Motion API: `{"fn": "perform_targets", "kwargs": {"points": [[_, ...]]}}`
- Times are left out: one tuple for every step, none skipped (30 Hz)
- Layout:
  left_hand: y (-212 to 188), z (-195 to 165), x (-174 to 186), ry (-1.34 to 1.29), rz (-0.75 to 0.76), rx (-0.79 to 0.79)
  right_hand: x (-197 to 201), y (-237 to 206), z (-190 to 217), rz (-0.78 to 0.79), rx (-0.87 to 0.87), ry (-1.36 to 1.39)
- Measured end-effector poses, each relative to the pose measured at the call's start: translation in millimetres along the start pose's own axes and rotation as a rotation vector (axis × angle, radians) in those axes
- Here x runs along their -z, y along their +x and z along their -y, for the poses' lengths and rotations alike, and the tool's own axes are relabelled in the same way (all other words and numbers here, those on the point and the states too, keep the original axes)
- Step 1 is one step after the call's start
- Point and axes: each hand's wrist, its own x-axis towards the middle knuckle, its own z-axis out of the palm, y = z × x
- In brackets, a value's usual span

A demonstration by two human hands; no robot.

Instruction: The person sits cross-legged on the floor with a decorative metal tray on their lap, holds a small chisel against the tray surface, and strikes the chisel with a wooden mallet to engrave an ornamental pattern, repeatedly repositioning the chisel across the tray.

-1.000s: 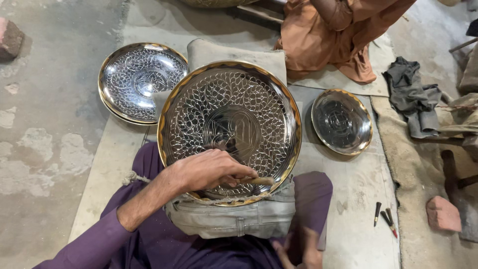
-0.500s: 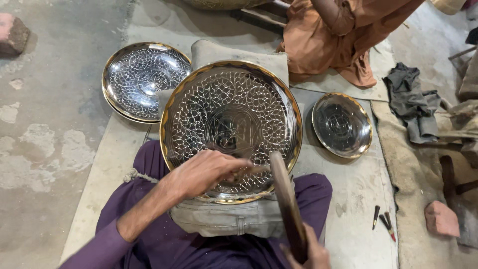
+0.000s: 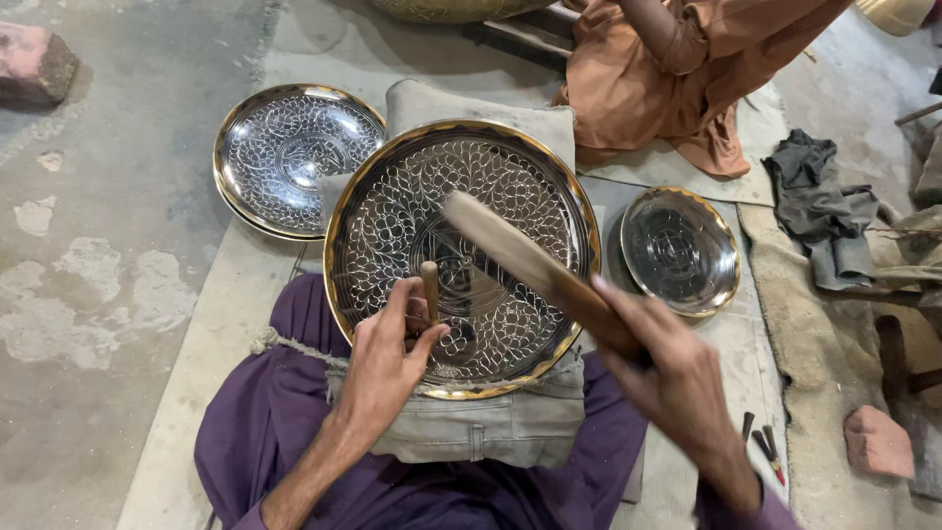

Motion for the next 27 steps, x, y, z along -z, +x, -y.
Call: {"fn": "perform_targets", "kwargs": {"points": [[-0.9,-0.8,-0.8,-0.02,-0.011,-0.003,4.5,15.3,1.7,0.028,0.018,-0.049],[-2.3,-1.4,-0.7,-0.04,-0.021,-0.007,7.3,29.5,5.4,0.028,0.039,-0.021],[-2.9,-1.8,-0.9,-0.058,-0.033,-0.013,9.5,43.0,9.0,0.027,0.061,0.007],[-3.4,-1.9,-1.2,-0.043,-0.044,-0.022,12.4,54.4,12.7,0.027,0.082,0.034],[-3.3,-1.9,-1.8,-0.028,-0.055,-0.031,17.0,64.3,15.4,0.142,0.074,-0.085],[-3.1,-1.6,-1.6,-0.013,-0.068,-0.042,23.0,72.5,18.1,0.253,0.067,-0.206],[-3.1,-1.3,-1.6,-0.013,-0.066,-0.043,25.9,78.2,21.9,0.365,0.058,-0.328],[-3.1,-1.1,-1.6,-0.012,-0.064,-0.044,26.1,81.9,26.6,0.303,0.126,-0.332],[-2.6,-0.7,-1.6,-0.012,-0.063,-0.046,26.7,85.0,29.8,0.241,0.194,-0.337],[-2.5,-0.4,-0.7,-0.012,-0.053,-0.048,26.4,86.3,33.0,0.179,0.262,-0.342],[-2.0,0.0,-0.4,-0.012,-0.043,-0.05,25.9,86.2,35.0,0.175,0.223,-0.237],[-1.3,0.3,0.0,-0.012,-0.033,-0.053,25.1,85.2,36.3,0.17,0.184,-0.134],[-0.7,0.4,-0.4,-0.016,-0.021,-0.059,23.8,83.5,36.4,0.164,0.145,-0.031],[0.4,0.8,-0.1,-0.018,-0.009,-0.068,22.8,81.5,35.5,0.184,0.173,-0.152],[1.3,1.1,0.1,-0.02,0.004,-0.076,21.8,79.5,33.2,0.205,0.2,-0.271],[1.4,1.5,0.2,0.001,0.002,-0.095,20.6,76.6,30.6,0.228,0.224,-0.39],[3.3,2.1,-0.1,0.021,-0.003,-0.116,18.7,73.8,27.4,0.182,0.177,-0.287],[4.3,2.8,0.2,0.041,-0.009,-0.138,16.5,69.8,24.6,0.136,0.131,-0.185],[5.8,3.8,0.9,0.024,0.019,-0.109,14.3,66.5,20.9,0.089,0.084,-0.083],[7.0,4.7,1.1,0.007,0.044,-0.078,13.1,63.9,16.5,0.175,0.088,-0.174],[8.0,5.7,1.2,-0.009,0.071,-0.049,13.0,61.2,11.4,0.259,0.09,-0.265],[8.0,6.4,1.8,-0.004,0.089,-0.075,12.3,57.5,7.5,0.343,0.09,-0.354],[9.3,7.1,2.0,0.002,0.11,-0.102,10.0,51.9,5.0,0.285,0.039,-0.299],[10.8,7.3,2.1,0.007,0.129,-0.13,8.1,46.1,3.0,0.227,-0.011,-0.245],[13.5,7.3,1.7,0.021,0.157,-0.144,6.7,40.2,0.9,0.17,-0.059,-0.193],[15.9,6.8,2.4,0.034,0.184,-0.157,4.9,33.9,0.0,0.105,0.0,-0.112],[17.6,5.9,3.2,0.047,0.208,-0.168,2.5,28.4,-1.0,0.042,0.061,-0.029]]}}
